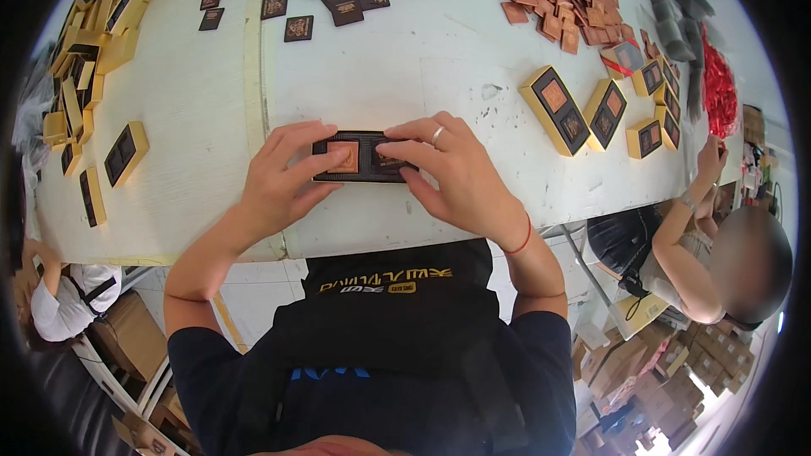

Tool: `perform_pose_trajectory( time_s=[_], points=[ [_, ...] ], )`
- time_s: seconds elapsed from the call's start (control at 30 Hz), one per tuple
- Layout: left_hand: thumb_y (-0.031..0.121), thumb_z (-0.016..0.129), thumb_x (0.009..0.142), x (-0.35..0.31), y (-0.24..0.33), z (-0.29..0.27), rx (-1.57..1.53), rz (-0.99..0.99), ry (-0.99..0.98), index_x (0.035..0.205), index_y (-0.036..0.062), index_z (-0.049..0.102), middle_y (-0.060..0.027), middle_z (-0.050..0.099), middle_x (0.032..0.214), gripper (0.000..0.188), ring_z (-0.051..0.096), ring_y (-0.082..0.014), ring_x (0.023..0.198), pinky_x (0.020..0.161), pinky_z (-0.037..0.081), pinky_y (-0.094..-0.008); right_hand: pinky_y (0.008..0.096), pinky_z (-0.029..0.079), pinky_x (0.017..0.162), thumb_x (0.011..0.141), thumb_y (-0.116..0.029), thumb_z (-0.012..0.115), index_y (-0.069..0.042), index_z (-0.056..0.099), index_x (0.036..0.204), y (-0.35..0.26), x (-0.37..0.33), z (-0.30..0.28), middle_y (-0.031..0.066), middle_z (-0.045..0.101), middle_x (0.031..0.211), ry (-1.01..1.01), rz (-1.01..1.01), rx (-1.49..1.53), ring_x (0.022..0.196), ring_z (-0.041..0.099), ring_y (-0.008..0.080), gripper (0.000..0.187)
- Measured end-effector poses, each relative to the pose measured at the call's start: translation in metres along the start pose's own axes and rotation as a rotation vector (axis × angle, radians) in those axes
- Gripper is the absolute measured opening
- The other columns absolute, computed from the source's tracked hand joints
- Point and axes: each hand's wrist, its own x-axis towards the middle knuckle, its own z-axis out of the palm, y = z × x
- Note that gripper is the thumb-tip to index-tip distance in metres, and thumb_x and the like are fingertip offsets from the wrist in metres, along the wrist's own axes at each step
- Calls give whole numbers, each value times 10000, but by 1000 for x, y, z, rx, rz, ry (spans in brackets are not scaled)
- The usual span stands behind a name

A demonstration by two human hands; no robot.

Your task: The person repeatedly picks up small square inserts and places them into rectangular compact cases, then closes the cases and sets them aside. The person handles inserts and cases one at a time, occasionally picking up a dropped insert from the floor and returning to the table to continue assembly.

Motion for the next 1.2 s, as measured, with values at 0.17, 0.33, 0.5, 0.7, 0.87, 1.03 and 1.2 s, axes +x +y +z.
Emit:
perform_pose_trajectory(
  time_s=[0.17,0.33,0.5,0.7,0.87,1.03,1.2],
  points=[
    [50,875,618,2,2,-1,-16,-27,-4,1192,127,650,-80,598,1296,621,590,-331,1151,922,534,-420,463,412,1054,764,-78,767,-87,587,1353,-14,-11,8,130,551,1403,110,-22,-129,1267,517,358,616],
    [79,856,627,5,5,-1,-26,-32,35,1195,102,616,-72,619,1242,616,600,-313,1091,888,536,-395,555,274,1175,782,-160,792,-17,468,1452,-19,-35,50,168,447,1527,64,35,-214,1459,331,410,758],
    [54,875,634,3,3,0,-43,-41,8,1229,98,607,-95,604,1278,653,593,-326,1124,910,527,-411,569,266,1172,772,-187,794,-36,502,1436,-20,-35,50,142,463,1517,105,20,-246,1453,335,417,741],
    [86,894,620,-1,0,-2,-14,-1,-38,1241,93,604,-82,597,1295,686,581,-324,1143,929,512,-420,542,277,1166,747,-222,825,-56,551,1388,-7,-34,52,98,489,1492,145,-71,-317,1429,383,363,717],
    [300,927,602,6,-31,-57,168,-131,146,1331,105,571,-77,585,1348,834,487,-309,1294,1137,329,-468,529,266,1164,709,-301,866,-59,426,1478,-7,-7,40,108,560,1397,353,-18,-45,1359,461,346,919],
    [253,910,677,-68,-77,-185,640,-493,273,1488,32,411,-154,459,1502,978,402,-341,1396,1154,307,-444,497,256,1158,699,-306,874,-52,348,1517,8,-22,33,67,649,1261,208,144,-113,1210,537,276,1004],
    [247,867,742,-167,-117,-222,471,-870,80,1545,41,314,-177,379,1554,997,352,-343,1434,1188,268,-428,445,295,1115,718,-198,854,-50,350,1517,44,-64,-12,64,649,1282,401,282,-168,1176,545,257,956]
  ],
)
